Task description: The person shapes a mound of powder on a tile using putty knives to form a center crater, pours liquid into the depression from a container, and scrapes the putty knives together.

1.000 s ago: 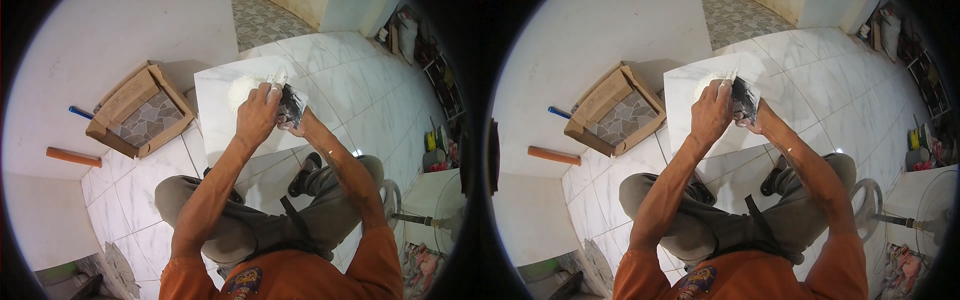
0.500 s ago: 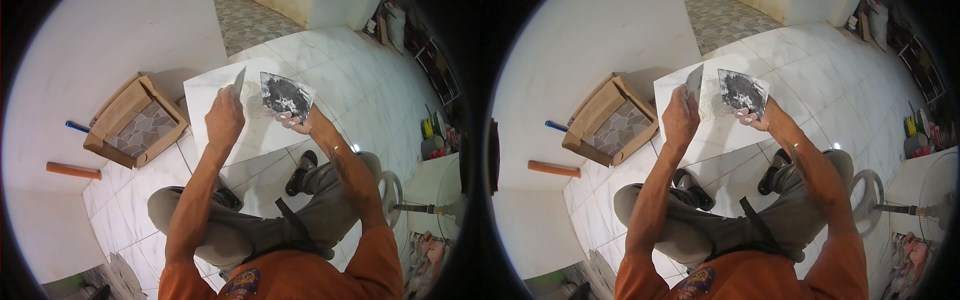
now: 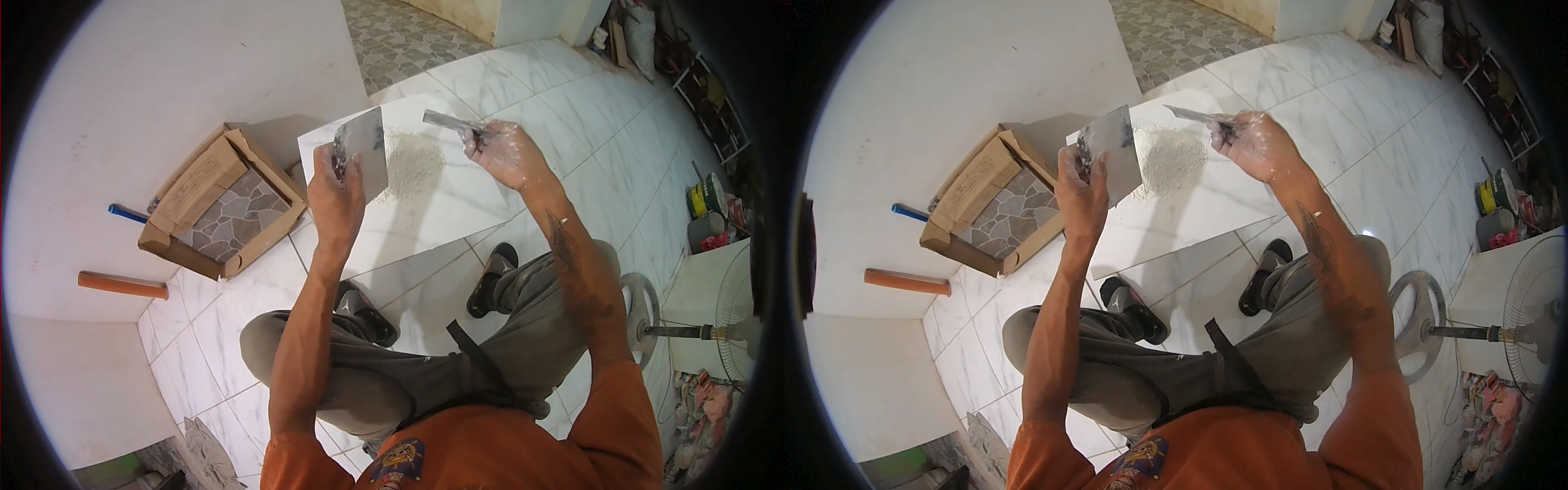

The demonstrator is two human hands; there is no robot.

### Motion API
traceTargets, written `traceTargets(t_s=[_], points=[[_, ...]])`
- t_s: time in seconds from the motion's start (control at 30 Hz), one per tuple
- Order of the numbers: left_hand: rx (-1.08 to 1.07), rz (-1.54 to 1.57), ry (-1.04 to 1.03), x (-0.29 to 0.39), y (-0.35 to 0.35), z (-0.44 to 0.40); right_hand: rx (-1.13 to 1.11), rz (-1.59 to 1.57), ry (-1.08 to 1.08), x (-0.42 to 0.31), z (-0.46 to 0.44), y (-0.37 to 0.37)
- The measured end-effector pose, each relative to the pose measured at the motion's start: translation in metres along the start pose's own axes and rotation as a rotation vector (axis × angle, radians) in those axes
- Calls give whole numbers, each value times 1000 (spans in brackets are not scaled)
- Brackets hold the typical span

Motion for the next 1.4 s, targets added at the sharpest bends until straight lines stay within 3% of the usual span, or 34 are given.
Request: traceTargets(t_s=[0.03,0.17,0.37,0.57,0.77,0.87,0.97,1.0,1.1,1.2,1.3,1.4], points=[[-8,12,23,0,2,0,44,-2,30,-6,5,-8],[-14,73,78,3,7,0,-142,87,89,-29,14,-36],[20,88,74,0,8,0,-121,558,121,-14,13,-30],[27,44,8,7,5,-2,165,1222,-207,3,17,-27],[15,4,-130,26,-6,-6,71,1732,98,7,2,-38],[-2,-22,-143,34,-18,-3,10,1836,220,18,11,-61],[-70,-30,-95,40,-31,-2,-84,1707,371,33,6,-67],[-95,-20,-60,42,-35,-3,-52,1697,233,35,12,-80],[-115,9,-41,43,-46,-1,-73,1382,187,46,-5,-61],[-144,-22,-156,43,-59,1,75,1437,119,47,-20,-44],[-152,-31,-89,30,-68,2,195,1531,82,53,-27,-35],[-72,-130,-71,21,-65,-6,60,1782,390,67,-4,-65]])
Point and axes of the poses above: each hand's wrist, its own z-axis away from the middle knuckle, its own y-axis out of the back of the hand, x = y × z, the point moved 6 cm from there along -z, towards the middle knuckle, and after that the axes turned 3 degrees about -x, right-handed, at the moved point
